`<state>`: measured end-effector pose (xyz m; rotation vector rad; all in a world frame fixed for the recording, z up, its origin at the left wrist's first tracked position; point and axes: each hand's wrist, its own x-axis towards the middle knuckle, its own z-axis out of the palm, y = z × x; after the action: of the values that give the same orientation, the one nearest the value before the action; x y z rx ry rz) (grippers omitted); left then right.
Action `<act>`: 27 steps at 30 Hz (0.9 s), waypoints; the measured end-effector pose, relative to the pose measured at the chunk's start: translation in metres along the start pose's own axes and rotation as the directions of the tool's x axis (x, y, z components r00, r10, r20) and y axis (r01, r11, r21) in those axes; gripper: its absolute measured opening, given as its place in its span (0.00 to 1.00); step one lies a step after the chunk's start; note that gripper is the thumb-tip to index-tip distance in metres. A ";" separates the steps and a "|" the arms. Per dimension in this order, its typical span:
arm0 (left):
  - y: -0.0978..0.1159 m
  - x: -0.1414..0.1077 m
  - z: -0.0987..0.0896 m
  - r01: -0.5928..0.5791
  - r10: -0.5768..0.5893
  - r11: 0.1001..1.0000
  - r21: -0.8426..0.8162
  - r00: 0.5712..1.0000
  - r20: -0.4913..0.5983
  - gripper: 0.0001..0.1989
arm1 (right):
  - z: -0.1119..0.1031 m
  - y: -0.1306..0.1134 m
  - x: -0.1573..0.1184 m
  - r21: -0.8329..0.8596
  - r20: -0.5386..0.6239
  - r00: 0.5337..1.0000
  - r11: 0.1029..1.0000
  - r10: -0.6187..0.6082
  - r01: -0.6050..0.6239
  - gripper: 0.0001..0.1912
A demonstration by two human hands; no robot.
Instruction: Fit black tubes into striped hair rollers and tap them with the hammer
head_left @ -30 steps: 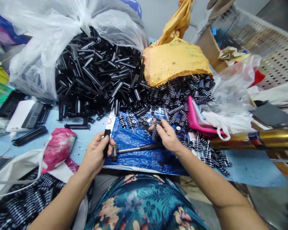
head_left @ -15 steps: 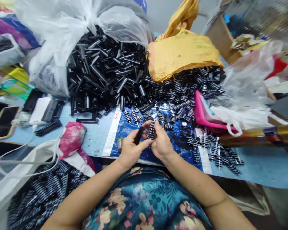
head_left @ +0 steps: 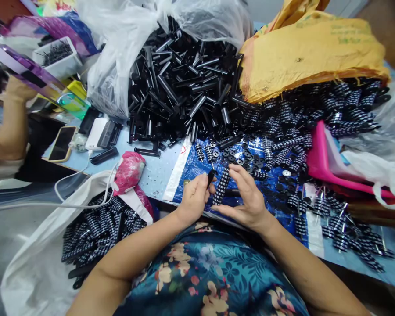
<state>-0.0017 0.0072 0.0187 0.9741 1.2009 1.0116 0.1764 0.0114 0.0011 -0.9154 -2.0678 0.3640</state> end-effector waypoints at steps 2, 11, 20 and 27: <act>0.000 -0.001 0.004 0.005 -0.006 0.999 -0.046 1.000 -0.024 0.26 | 0.002 -0.007 0.002 0.024 -0.008 1.000 1.000 -0.020 0.020 0.53; 0.002 -0.001 -0.006 0.302 -0.225 0.876 -0.375 0.946 0.235 0.22 | 0.005 -0.008 -0.002 0.071 0.020 0.998 0.995 -0.066 0.064 0.51; -0.010 0.010 -0.036 0.158 -0.141 0.960 -0.229 0.986 0.092 0.21 | 0.017 0.010 -0.021 -0.061 0.131 0.987 0.995 0.092 -0.085 0.46; -0.004 0.034 -0.104 -0.165 0.139 0.665 0.728 0.986 0.097 0.08 | 0.010 0.014 -0.034 -0.333 0.154 0.979 0.940 0.136 -0.078 0.12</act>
<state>-0.1022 0.0443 -0.0049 1.7472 1.5596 0.6049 0.1883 -0.0027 -0.0323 -1.2352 -2.2881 0.1642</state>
